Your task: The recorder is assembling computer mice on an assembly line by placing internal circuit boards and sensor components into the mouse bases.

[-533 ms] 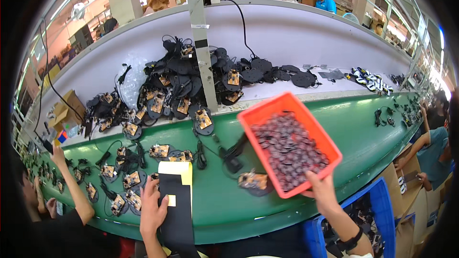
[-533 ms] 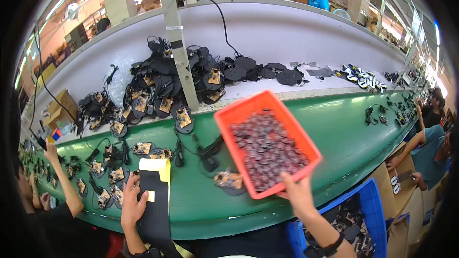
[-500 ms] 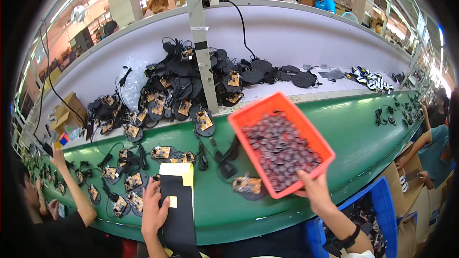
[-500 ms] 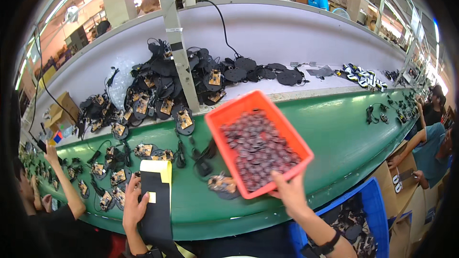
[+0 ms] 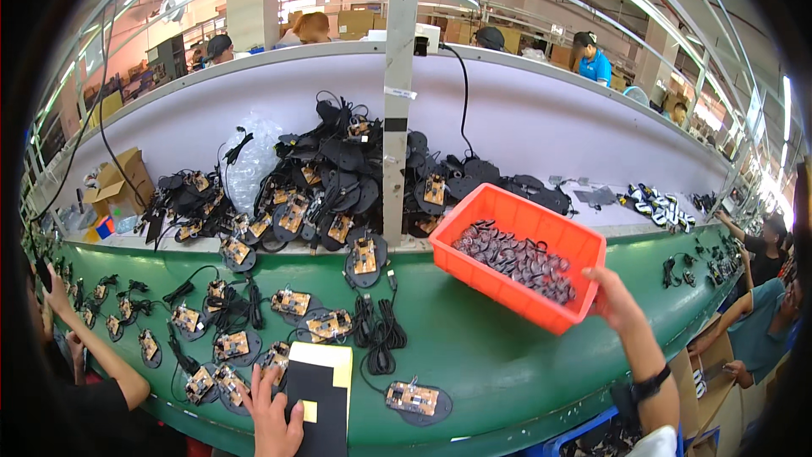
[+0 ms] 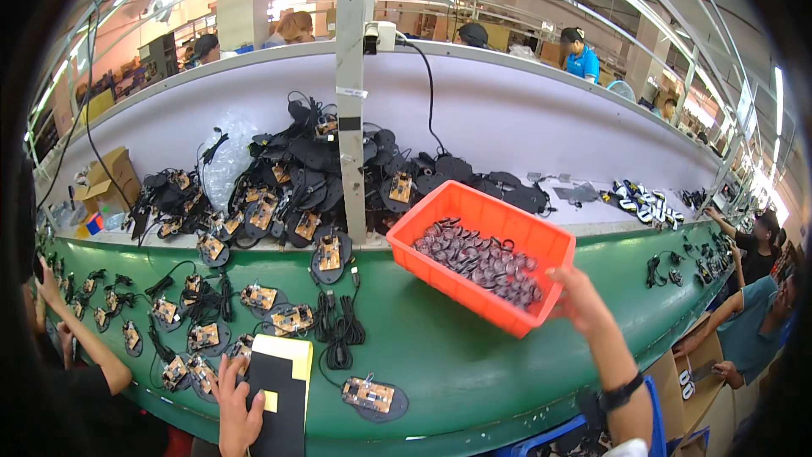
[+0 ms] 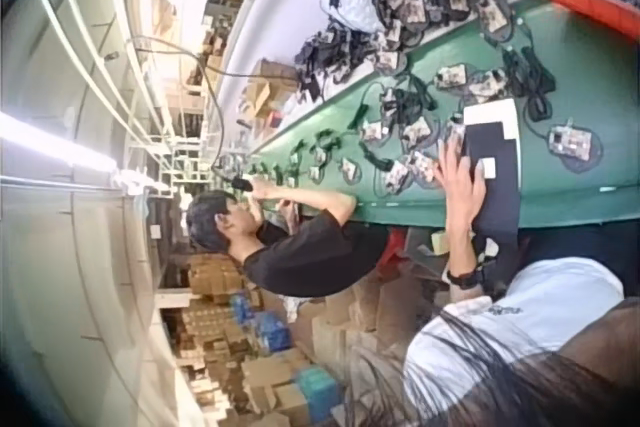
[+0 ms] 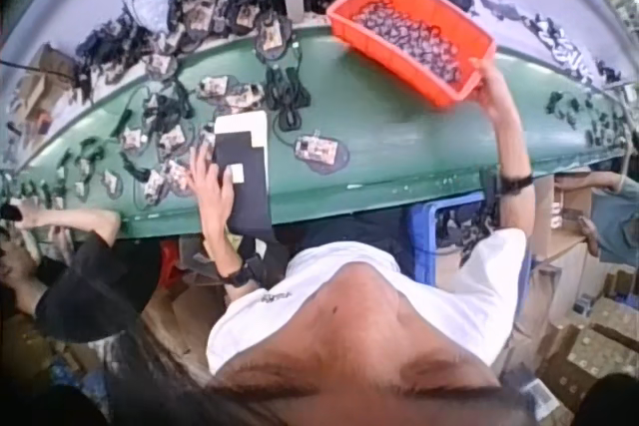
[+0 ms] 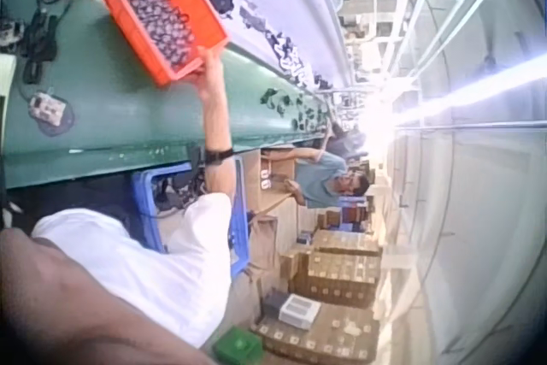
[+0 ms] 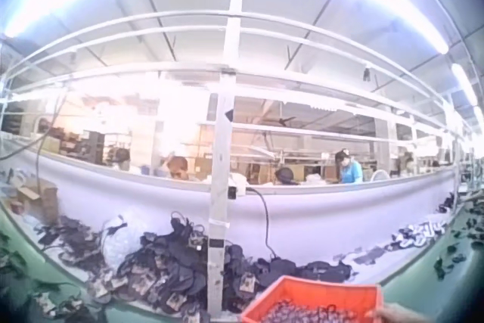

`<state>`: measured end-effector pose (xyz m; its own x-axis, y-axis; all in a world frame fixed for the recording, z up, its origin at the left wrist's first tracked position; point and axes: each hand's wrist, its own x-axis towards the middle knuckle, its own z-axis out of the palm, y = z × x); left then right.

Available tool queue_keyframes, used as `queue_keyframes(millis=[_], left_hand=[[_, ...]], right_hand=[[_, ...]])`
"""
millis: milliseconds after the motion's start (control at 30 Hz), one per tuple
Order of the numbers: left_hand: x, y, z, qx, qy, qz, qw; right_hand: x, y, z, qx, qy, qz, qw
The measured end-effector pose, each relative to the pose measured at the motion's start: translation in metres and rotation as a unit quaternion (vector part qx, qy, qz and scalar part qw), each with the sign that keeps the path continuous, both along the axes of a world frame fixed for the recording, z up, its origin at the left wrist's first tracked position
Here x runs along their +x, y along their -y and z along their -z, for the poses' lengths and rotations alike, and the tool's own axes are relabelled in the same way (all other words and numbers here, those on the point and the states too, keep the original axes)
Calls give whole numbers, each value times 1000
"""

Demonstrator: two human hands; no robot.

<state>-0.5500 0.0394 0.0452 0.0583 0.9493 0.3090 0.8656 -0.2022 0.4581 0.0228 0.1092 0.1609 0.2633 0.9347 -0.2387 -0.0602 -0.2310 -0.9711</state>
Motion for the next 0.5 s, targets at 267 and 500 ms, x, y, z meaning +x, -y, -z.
queue_keyframes(millis=[267, 500], left_hand=[[17, -31, -5, 9, 20, 56, 998], [27, -44, -4, 20, 11, 51, 998]], right_hand=[[102, -179, 55, 121, 133, 155, 972], [-36, -179, 84, 278, 722, -122, 621]])
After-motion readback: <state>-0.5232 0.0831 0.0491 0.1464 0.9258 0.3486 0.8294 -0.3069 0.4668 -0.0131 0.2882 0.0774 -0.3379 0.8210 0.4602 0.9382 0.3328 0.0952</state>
